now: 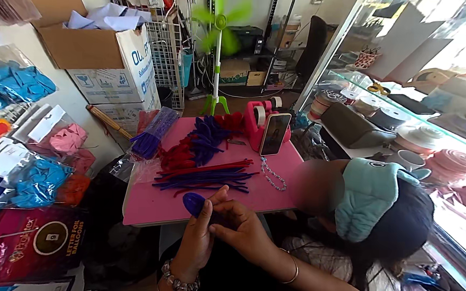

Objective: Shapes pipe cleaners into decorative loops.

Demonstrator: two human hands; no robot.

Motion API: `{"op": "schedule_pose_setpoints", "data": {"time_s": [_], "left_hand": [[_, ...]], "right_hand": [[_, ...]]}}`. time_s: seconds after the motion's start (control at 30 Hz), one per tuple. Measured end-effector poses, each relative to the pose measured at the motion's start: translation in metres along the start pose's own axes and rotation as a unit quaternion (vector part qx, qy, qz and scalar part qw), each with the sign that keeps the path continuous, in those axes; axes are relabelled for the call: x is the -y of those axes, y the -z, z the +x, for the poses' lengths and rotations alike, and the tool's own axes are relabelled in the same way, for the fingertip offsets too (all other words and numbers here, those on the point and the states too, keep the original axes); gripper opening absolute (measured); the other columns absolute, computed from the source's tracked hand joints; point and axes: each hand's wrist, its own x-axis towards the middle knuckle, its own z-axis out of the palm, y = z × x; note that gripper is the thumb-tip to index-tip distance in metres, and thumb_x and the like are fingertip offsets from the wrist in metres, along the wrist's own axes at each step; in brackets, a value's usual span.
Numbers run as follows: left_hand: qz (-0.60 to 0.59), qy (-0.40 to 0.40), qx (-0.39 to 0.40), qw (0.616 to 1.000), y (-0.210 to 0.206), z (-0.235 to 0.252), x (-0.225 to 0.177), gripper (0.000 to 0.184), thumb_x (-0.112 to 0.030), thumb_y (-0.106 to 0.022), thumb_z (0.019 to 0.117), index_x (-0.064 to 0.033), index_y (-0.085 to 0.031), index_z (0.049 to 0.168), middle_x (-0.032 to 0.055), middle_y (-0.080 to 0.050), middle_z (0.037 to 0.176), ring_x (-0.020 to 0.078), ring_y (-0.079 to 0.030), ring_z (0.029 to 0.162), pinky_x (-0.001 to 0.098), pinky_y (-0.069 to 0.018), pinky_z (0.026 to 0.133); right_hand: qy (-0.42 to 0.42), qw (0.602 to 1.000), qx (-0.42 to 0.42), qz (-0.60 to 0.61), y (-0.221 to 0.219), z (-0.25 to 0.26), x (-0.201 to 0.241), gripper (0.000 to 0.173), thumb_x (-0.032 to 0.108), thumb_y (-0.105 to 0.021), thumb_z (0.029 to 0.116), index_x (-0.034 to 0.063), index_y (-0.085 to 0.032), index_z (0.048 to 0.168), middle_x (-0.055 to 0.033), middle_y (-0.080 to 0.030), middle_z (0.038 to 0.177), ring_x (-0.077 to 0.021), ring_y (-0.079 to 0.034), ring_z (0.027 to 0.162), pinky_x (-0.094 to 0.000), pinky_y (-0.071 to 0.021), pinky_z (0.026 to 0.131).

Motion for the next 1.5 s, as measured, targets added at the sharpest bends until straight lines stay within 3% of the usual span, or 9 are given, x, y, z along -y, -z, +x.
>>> {"op": "schedule_pose_setpoints", "data": {"time_s": [0.13,0.4,0.53,0.7,1.1,1.23,1.33,1.4,1.5], "left_hand": [[-0.022,0.017,-0.008,1.0,0.0,0.0,0.0,0.047,-0.031,-0.035,0.1121,-0.0015,-0.057,0.142,0.0105,-0.059,0.145,0.0208,-0.058,0.133,0.0348,-0.0476,0.11],[0.001,-0.015,-0.023,1.0,-0.001,0.002,0.008,0.05,-0.04,-0.045,0.1084,-0.0068,-0.055,0.145,0.0053,-0.058,0.147,0.0165,-0.054,0.136,0.0324,-0.0447,0.112],[0.032,-0.041,-0.041,0.998,-0.002,0.003,0.009,0.054,-0.041,-0.043,0.1088,-0.0039,-0.05,0.148,0.0057,-0.053,0.151,0.0145,-0.05,0.139,0.0301,-0.0398,0.115],[0.02,-0.023,-0.063,0.998,0.0,0.002,0.01,0.049,-0.038,-0.044,0.1091,-0.0068,-0.053,0.147,0.004,-0.058,0.146,0.0131,-0.055,0.133,0.0289,-0.0452,0.11],[0.017,-0.024,-0.047,0.998,-0.003,0.004,0.012,0.05,-0.038,-0.044,0.109,-0.0078,-0.051,0.149,0.0028,-0.057,0.147,0.0136,-0.054,0.134,0.0307,-0.0445,0.111],[0.081,-0.043,-0.02,0.996,0.01,0.006,0.002,0.079,-0.043,-0.063,0.0998,-0.0059,-0.027,0.16,0.0043,-0.052,0.152,0.0147,-0.056,0.132,0.032,-0.0494,0.106],[0.269,-0.092,0.005,0.959,0.027,0.013,-0.032,0.101,-0.053,-0.067,0.0941,0.0019,-0.014,0.161,0.0118,-0.047,0.155,0.0187,-0.052,0.137,0.0332,-0.0467,0.11],[0.421,-0.107,0.077,0.897,0.031,0.015,-0.058,0.091,-0.055,-0.062,0.0962,0.0054,-0.029,0.156,0.014,-0.055,0.147,0.0183,-0.055,0.133,0.034,-0.0465,0.11],[0.573,-0.062,0.179,0.798,0.022,0.012,-0.079,0.057,-0.053,-0.058,0.0988,-0.0099,-0.065,0.135,0.0,-0.072,0.122,0.009,-0.066,0.114,0.0381,-0.0532,0.101]], "right_hand": [[0.002,1.0,-0.007,-0.022,-0.002,-0.002,-0.001,0.04,0.004,-0.081,0.0834,-0.0052,-0.065,0.119,-0.0067,-0.074,0.105,-0.0078,-0.071,0.091,-0.024,-0.0611,0.083],[-0.033,0.998,-0.055,0.021,-0.007,-0.002,-0.005,0.026,-0.003,-0.075,0.0862,-0.0044,-0.069,0.112,-0.0065,-0.075,0.1,-0.0083,-0.072,0.088,-0.0235,-0.0611,0.082],[-0.035,0.998,-0.036,0.034,-0.009,-0.003,-0.006,0.032,-0.003,-0.073,0.0871,-0.006,-0.066,0.118,-0.0082,-0.073,0.106,-0.0095,-0.071,0.092,-0.0251,-0.0606,0.084],[-0.057,0.998,-0.006,0.019,-0.006,-0.002,-0.005,0.038,-0.002,-0.074,0.0865,-0.0049,-0.063,0.123,-0.0088,-0.07,0.111,-0.0096,-0.071,0.091,-0.025,-0.0609,0.083],[-0.07,0.992,-0.069,0.073,-0.004,0.001,-0.009,0.02,-0.004,-0.074,0.0866,-0.0032,-0.074,0.106,-0.0056,-0.076,0.097,-0.0071,-0.071,0.083,-0.0238,-0.061,0.078],[-0.094,0.993,-0.023,0.074,0.012,0.009,-0.001,0.021,-0.004,-0.074,0.087,-0.0024,-0.073,0.108,-0.0033,-0.076,0.094,-0.0056,-0.071,0.082,-0.0233,-0.0602,0.077],[-0.067,0.996,0.049,-0.015,0.036,0.02,0.012,0.02,0.0,-0.074,0.0884,-0.0019,-0.073,0.108,-0.0018,-0.075,0.098,-0.0012,-0.069,0.083,-0.0197,-0.0589,0.078],[-0.007,0.99,0.103,-0.101,0.048,0.027,0.023,0.018,0.003,-0.073,0.0898,-0.0022,-0.074,0.107,-0.0042,-0.075,0.101,0.0006,-0.068,0.087,-0.0165,-0.0572,0.081],[0.137,0.954,0.166,-0.21,0.053,0.036,0.037,0.013,0.002,-0.07,0.0908,-0.0026,-0.076,0.102,-0.0113,-0.076,0.102,-0.0088,-0.071,0.097,-0.0204,-0.0562,0.09]]}}
